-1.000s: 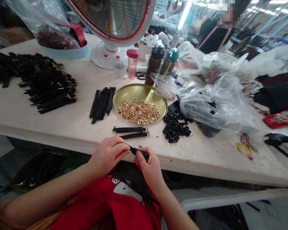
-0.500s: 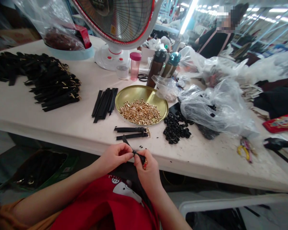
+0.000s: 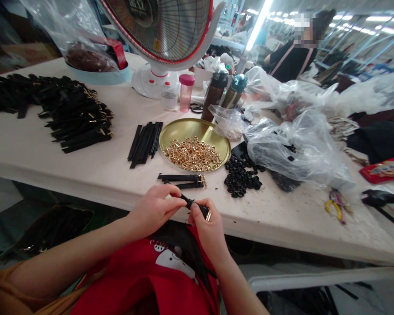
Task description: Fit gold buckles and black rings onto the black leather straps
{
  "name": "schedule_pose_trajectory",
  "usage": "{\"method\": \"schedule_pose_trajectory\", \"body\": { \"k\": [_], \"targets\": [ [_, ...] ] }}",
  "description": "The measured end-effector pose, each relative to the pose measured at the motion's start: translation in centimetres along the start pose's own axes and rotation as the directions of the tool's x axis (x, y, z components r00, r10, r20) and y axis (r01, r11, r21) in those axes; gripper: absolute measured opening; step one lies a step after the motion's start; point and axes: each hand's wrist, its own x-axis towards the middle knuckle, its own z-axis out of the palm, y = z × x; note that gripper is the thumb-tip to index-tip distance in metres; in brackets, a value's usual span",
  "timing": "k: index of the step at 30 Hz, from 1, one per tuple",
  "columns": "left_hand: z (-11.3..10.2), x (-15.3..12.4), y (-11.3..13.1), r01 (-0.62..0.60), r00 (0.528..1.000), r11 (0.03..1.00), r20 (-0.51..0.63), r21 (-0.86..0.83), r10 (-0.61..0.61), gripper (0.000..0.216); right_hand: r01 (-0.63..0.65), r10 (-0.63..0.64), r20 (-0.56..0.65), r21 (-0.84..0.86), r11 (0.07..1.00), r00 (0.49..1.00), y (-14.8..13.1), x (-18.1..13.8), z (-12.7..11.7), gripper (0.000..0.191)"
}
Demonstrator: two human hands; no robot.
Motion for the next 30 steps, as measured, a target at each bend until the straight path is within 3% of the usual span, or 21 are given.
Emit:
{"method": "schedule_pose_trajectory", "body": {
  "k": [3, 5, 8, 11, 14, 17, 20, 25, 30],
  "targets": [
    [-1.2, 1.0, -0.3, -0.09, 0.99, 0.995, 0.101, -0.042, 0.094, 0.014, -0.031, 0.025, 0.079, 0.078, 0.996, 0.997, -0.3, -0.1, -0.3, 0.021],
    [-1.5, 1.5, -0.6, -0.015, 0.972, 0.982, 0.229, -0.191, 0.059, 0.01, -0.066, 0.054, 0.113, 0.105, 0.992, 0.992, -0.2, -0.3, -0.4, 0.021],
    [-1.4, 1.7, -1.0, 0.188, 0.934, 0.919, 0.353, -0.346, -0.058, 0.021, -0.1, 0.083, 0.14, 0.117, 0.988, 0.987, 0.2, -0.6, -0.4, 0.022],
    [-1.1, 1.7, -1.3, 0.28, 0.866, 0.894, 0.495, -0.351, -0.076, 0.016, -0.097, 0.084, 0.138, 0.091, 0.991, 0.987, 0.7, -0.7, -0.2, 0.023],
    [-0.7, 1.7, -1.3, 0.295, 0.802, 0.904, 0.594, -0.31, -0.059, 0.02, -0.075, 0.073, 0.066, 0.038, 0.996, 0.995, 1.1, -0.7, -0.1, 0.024],
    [-0.2, 1.7, -1.2, 0.262, 0.807, 0.926, 0.589, -0.272, -0.055, 0.025, -0.08, 0.08, 0.014, 0.031, 0.996, 0.997, 1.5, -0.7, 0.1, 0.025],
    [0.0, 1.6, -1.2, 0.213, 0.83, 0.957, 0.553, -0.197, -0.071, 0.021, -0.11, 0.108, 0.045, 0.033, 0.993, 0.993, 1.9, -0.7, 0.1, 0.024],
    [-0.3, 1.5, -1.2, 0.219, 0.814, 0.951, 0.579, -0.22, -0.053, 0.02, -0.132, 0.127, 0.086, 0.062, 0.989, 0.988, 1.7, -0.7, 0.0, 0.023],
    [0.2, 1.6, -0.8, 0.226, 0.856, 0.962, 0.503, -0.151, -0.122, 0.023, -0.104, 0.101, 0.036, 0.096, 0.99, 0.994, 1.5, -0.8, 0.1, 0.022]
  ]
}}
